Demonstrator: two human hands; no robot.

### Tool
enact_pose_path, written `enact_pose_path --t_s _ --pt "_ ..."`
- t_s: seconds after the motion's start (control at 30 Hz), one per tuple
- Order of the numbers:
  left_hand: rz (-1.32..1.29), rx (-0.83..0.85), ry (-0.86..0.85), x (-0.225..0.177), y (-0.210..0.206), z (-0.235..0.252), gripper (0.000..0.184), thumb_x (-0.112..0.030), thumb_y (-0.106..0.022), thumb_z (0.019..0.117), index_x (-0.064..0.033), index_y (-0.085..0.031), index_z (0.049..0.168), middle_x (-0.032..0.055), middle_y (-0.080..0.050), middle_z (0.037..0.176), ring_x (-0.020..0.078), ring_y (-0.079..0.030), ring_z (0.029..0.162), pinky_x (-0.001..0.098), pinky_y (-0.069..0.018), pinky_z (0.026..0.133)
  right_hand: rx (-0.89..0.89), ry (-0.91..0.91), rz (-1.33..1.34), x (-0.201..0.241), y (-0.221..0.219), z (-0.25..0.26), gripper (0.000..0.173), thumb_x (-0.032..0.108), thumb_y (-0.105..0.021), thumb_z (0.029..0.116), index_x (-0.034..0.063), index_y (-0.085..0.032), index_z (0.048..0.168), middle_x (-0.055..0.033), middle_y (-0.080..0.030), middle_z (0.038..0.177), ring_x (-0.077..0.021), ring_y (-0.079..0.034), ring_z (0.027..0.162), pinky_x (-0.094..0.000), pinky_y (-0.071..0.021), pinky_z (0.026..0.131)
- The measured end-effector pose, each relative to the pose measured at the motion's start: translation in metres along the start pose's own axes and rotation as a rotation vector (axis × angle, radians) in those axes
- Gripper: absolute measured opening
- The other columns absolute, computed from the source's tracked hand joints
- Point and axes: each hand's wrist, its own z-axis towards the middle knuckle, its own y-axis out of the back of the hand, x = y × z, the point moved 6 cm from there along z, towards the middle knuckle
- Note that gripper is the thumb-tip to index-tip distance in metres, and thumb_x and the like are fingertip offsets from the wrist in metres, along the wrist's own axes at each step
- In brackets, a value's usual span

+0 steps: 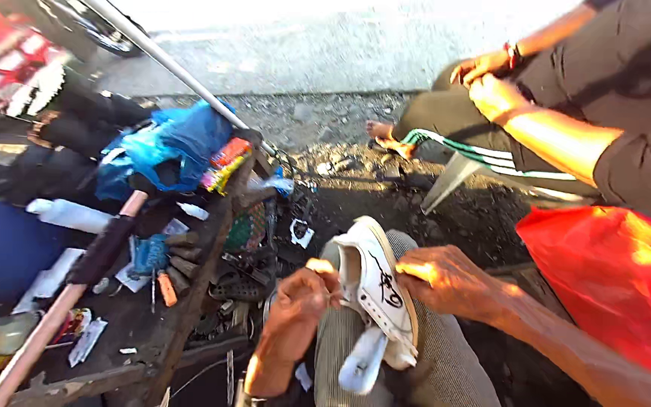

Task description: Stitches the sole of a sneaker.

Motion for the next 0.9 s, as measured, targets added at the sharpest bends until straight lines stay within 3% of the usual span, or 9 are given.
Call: enact_pose_path --t_s 0.07,0.13,0.2,0.23,0.33,0.4,0.5,0.6,0.9 --pt "-0.435 -0.002 0.066 0.021 -0.016 0.004 0.014 -0.033 -0.071 0.0912 -0.0199 -0.076 0.092 0.0013 -0.072 0.104 0.0107 -0.070 0.086 0.0230 -0.0578 0.072 -0.049 0.022 -0.007 -0.001 -0.001 0.000 0.020 0.024 -0.057 0.0972 0.0117 -0.072 0.091 -0.0042 -0.071 0.082 -0.0195 -0.071 0.074 -0.0415 -0.0571 0.058" --pt "-0.555 -0.204 0.122 0.041 -0.012 0.012 0.011 -0.028 -0.075 0.0882 -0.0165 -0.077 0.090 0.0038 -0.073 0.095 0.0130 -0.072 0.082 0.0250 -0.0594 0.073 -0.064 0.018 0.006 -0.001 -0.001 -0.001 0.020 0.024 -0.059 0.0966 0.0111 -0.073 0.092 -0.0042 -0.072 0.083 -0.0193 -0.072 0.075 -0.0418 -0.0585 0.060" --pt "-0.293 -0.396 0.136 0.054 -0.002 0.018 0.007 -0.015 -0.069 0.0916 -0.0112 -0.075 0.091 0.0059 -0.075 0.092 0.0143 -0.072 0.083 0.0288 -0.0603 0.078 -0.064 0.009 0.016 -0.001 -0.002 -0.004 0.018 0.022 -0.059 0.0951 0.0111 -0.072 0.091 -0.0042 -0.071 0.082 -0.0190 -0.071 0.074 -0.0416 -0.0578 0.060" --pt "-0.059 -0.403 0.128 0.057 -0.001 0.021 0.008 -0.009 -0.065 0.0941 -0.0074 -0.073 0.093 0.0055 -0.074 0.092 0.0136 -0.071 0.084 0.0307 -0.0599 0.080 -0.077 0.016 0.010 -0.002 -0.002 -0.005 0.018 0.023 -0.059 0.0953 0.0116 -0.072 0.090 -0.0033 -0.071 0.081 -0.0177 -0.070 0.072 -0.0399 -0.0575 0.059" --pt "0.682 -0.189 -0.012 0.056 -0.019 0.025 0.014 -0.001 -0.063 0.0931 0.0000 -0.076 0.099 0.0069 -0.073 0.103 0.0108 -0.068 0.099 0.0300 -0.0567 0.092 -0.110 0.026 -0.008 -0.004 -0.003 -0.007 0.016 0.022 -0.060 0.0929 0.0107 -0.071 0.088 -0.0031 -0.070 0.080 -0.0164 -0.068 0.068 -0.0373 -0.0566 0.055" --pt "0.917 -0.058 -0.165 0.059 -0.029 0.022 0.012 -0.004 -0.068 0.0887 -0.0010 -0.078 0.095 0.0117 -0.073 0.105 0.0173 -0.070 0.103 0.0367 -0.0573 0.094 -0.123 0.017 -0.004 -0.005 -0.003 -0.009 0.016 0.021 -0.061 0.0915 0.0101 -0.072 0.087 -0.0031 -0.070 0.080 -0.0161 -0.069 0.067 -0.0366 -0.0566 0.055" --pt "0.881 -0.014 -0.245 0.059 -0.035 0.021 0.010 -0.009 -0.070 0.0881 -0.0018 -0.077 0.089 0.0096 -0.073 0.097 0.0147 -0.068 0.100 0.0318 -0.0552 0.092 -0.128 0.025 0.004 -0.006 -0.006 -0.009 0.014 0.020 -0.061 0.0917 0.0106 -0.069 0.085 -0.0028 -0.067 0.076 -0.0155 -0.066 0.064 -0.0357 -0.0538 0.052" --pt "0.766 -0.038 -0.182 0.061 -0.038 0.022 0.008 -0.004 -0.073 0.0832 -0.0002 -0.078 0.088 0.0069 -0.074 0.092 0.0098 -0.068 0.096 0.0286 -0.0542 0.092 -0.106 0.017 0.022 -0.008 -0.008 -0.009 0.012 0.018 -0.063 0.0904 0.0098 -0.069 0.085 -0.0038 -0.067 0.075 -0.0165 -0.066 0.064 -0.0370 -0.0533 0.052" --pt "0.671 0.000 -0.003 0.064 -0.041 0.019 0.009 0.003 -0.071 0.0823 0.0010 -0.077 0.089 0.0046 -0.076 0.088 0.0037 -0.071 0.086 0.0261 -0.0587 0.085 0.016 -0.118 0.161 -0.006 -0.009 -0.011 0.015 0.015 -0.061 0.0951 0.0041 -0.071 0.094 -0.0114 -0.070 0.085 -0.0249 -0.069 0.075 -0.0458 -0.0547 0.062"
